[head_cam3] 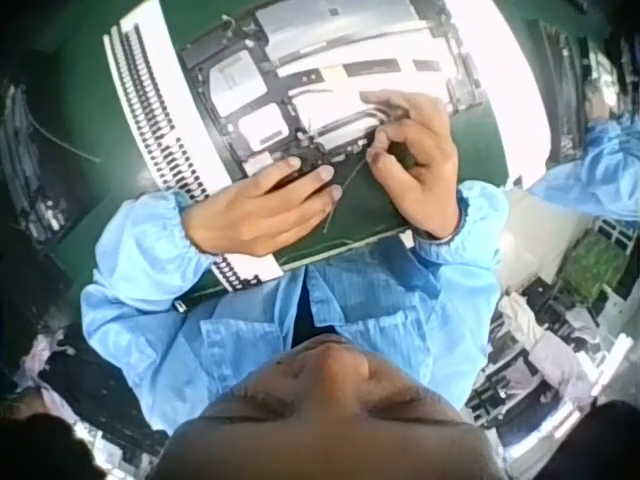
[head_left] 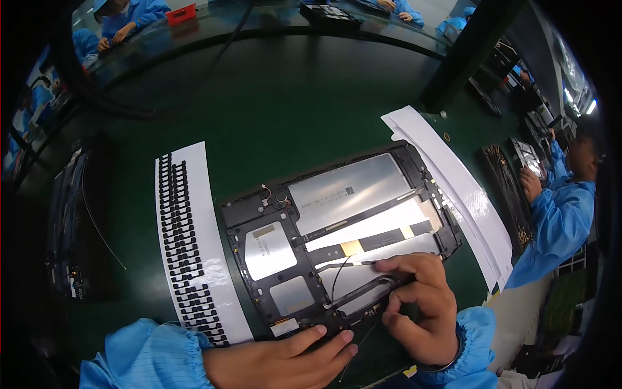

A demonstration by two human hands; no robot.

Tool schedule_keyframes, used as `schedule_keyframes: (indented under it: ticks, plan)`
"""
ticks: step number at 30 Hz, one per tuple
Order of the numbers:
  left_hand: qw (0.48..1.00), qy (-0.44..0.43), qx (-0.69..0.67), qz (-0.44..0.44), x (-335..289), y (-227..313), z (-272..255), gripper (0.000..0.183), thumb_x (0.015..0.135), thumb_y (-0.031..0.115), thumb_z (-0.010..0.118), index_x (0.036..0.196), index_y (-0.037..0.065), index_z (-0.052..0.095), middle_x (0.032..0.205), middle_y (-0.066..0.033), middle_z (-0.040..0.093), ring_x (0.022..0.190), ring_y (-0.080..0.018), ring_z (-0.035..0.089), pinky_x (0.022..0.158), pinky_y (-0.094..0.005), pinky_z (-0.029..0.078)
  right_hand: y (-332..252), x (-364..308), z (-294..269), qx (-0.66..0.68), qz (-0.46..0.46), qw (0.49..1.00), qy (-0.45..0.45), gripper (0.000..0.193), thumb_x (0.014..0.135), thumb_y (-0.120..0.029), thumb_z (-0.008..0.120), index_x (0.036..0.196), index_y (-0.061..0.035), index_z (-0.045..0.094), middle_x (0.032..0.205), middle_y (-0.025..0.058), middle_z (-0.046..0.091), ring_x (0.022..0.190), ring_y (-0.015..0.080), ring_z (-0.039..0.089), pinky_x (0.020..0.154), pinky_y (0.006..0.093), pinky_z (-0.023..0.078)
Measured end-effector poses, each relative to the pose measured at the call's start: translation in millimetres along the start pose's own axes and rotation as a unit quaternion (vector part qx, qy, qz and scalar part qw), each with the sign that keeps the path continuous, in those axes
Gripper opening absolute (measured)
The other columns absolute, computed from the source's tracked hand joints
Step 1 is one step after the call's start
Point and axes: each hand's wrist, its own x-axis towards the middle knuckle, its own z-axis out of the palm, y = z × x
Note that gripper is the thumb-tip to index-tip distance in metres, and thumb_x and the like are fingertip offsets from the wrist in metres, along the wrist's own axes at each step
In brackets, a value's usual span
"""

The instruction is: The person assembles internal components and routes ribbon cables inside electronic tablet frames by hand, attaching them to the chassis with adhesive strips.

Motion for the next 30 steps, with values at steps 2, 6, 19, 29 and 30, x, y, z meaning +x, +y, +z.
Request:
schedule_keyframes:
  ticks: [2,6,19,29,30]
  plan:
    - [1.000,-0.011,-0.020,-0.007,0.0,-1.0,-1.5,0.022,0.074,0.012,0.048,0.089,0.001,0.059,0.107,-0.0102,0.053,0.105,-0.0255,0.048,0.091,-0.0380,0.033,0.4,-0.2,0.5,-0.011,0.000,1.000,0.001,0.009,0.055,-0.004,0.056,0.061,-0.0027,0.050,0.102,0.0168,0.053,0.092,0.0259,0.045,0.079,0.0329,0.036]
    - [1.000,-0.007,-0.016,0.002,-0.6,-1.4,-7.4,0.021,0.074,0.012,0.048,0.088,0.000,0.059,0.105,-0.0116,0.054,0.104,-0.0261,0.049,0.089,-0.0376,0.035,-1.8,0.3,1.1,-0.017,-0.007,1.000,-0.005,0.009,0.055,-0.004,0.056,0.061,-0.0025,0.049,0.102,0.0167,0.053,0.092,0.0258,0.046,0.078,0.0330,0.036]
    - [0.951,0.185,-0.071,-0.238,24.4,16.2,33.8,0.027,0.075,0.014,0.046,0.094,-0.002,0.057,0.111,-0.0123,0.051,0.102,-0.0245,0.048,0.087,-0.0354,0.037,-2.3,0.6,-1.4,-0.051,-0.022,0.998,0.004,0.011,0.054,-0.004,0.059,0.063,-0.0024,0.052,0.099,0.0160,0.054,0.090,0.0262,0.048,0.077,0.0334,0.038]
    - [0.988,0.009,-0.026,-0.153,13.2,4.4,15.8,0.027,0.077,0.015,0.044,0.094,-0.001,0.058,0.115,-0.0102,0.049,0.104,-0.0229,0.047,0.089,-0.0347,0.034,-3.4,-4.0,-4.0,-0.071,-0.040,0.997,-0.004,0.014,0.054,-0.002,0.065,0.065,-0.0029,0.057,0.095,0.0141,0.055,0.087,0.0261,0.050,0.071,0.0313,0.041]
    - [0.993,-0.013,0.061,-0.096,16.1,1.1,9.1,0.027,0.077,0.015,0.044,0.094,-0.001,0.058,0.116,-0.0102,0.049,0.104,-0.0231,0.047,0.090,-0.0348,0.034,-2.1,-4.3,-3.9,-0.068,-0.041,0.997,-0.003,0.014,0.054,-0.002,0.065,0.065,-0.0029,0.057,0.095,0.0141,0.055,0.087,0.0261,0.050,0.071,0.0313,0.041]
